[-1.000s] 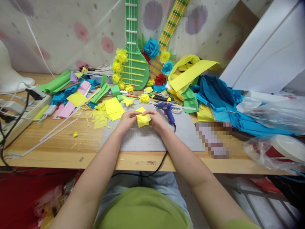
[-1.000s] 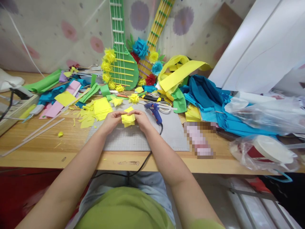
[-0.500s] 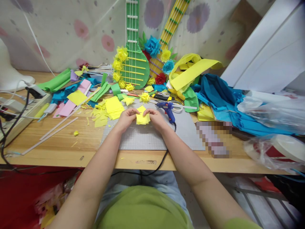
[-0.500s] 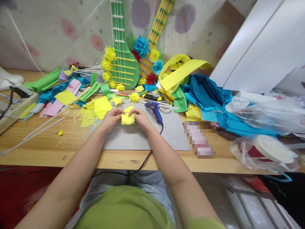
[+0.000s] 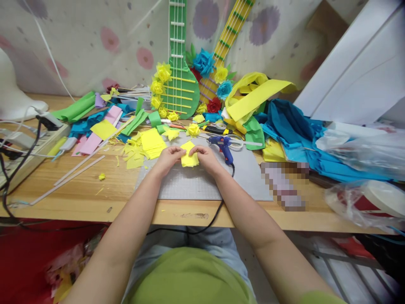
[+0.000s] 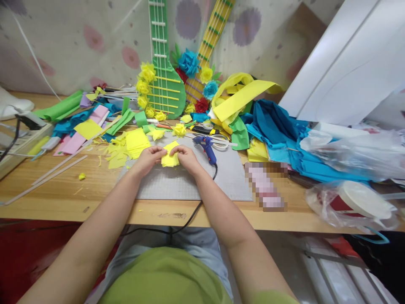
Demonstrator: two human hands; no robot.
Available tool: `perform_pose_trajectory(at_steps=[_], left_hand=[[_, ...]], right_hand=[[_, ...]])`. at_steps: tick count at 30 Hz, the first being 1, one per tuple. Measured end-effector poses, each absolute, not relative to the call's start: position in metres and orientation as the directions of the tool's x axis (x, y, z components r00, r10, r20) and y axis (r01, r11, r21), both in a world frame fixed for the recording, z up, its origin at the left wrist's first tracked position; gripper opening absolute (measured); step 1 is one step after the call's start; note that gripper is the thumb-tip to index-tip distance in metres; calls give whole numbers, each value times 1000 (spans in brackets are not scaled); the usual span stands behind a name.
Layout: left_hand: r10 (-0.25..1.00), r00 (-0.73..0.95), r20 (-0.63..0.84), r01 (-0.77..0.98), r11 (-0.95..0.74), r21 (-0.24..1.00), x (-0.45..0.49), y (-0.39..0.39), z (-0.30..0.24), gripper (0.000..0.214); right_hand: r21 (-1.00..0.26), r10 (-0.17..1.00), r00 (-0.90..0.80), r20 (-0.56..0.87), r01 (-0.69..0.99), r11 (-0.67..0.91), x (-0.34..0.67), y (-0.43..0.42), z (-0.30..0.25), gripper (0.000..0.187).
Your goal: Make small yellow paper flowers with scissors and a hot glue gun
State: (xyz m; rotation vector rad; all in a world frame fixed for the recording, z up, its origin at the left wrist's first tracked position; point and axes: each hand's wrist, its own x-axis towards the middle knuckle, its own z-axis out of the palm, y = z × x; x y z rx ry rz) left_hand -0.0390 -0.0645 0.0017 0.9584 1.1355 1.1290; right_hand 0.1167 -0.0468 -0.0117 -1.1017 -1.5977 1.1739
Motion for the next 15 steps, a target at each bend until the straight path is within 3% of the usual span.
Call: perform_pose_trajectory(at_steps=[7, 12, 15], left_hand=[[982, -11, -190, -154, 186, 970, -38, -64, -1, 44], [983, -120, -139, -103, 127, 987, -38, -63, -1, 38], [989, -123, -84, -50, 78, 996, -38, -62, -5, 34]], right_hand=[[-969, 957, -266, 115, 183, 167, 117, -45, -14, 23], [-998, 969, -238, 65, 2, 67, 118, -45, -9, 19], [-998, 973, -219, 66, -3, 66, 116, -46, -9, 16]])
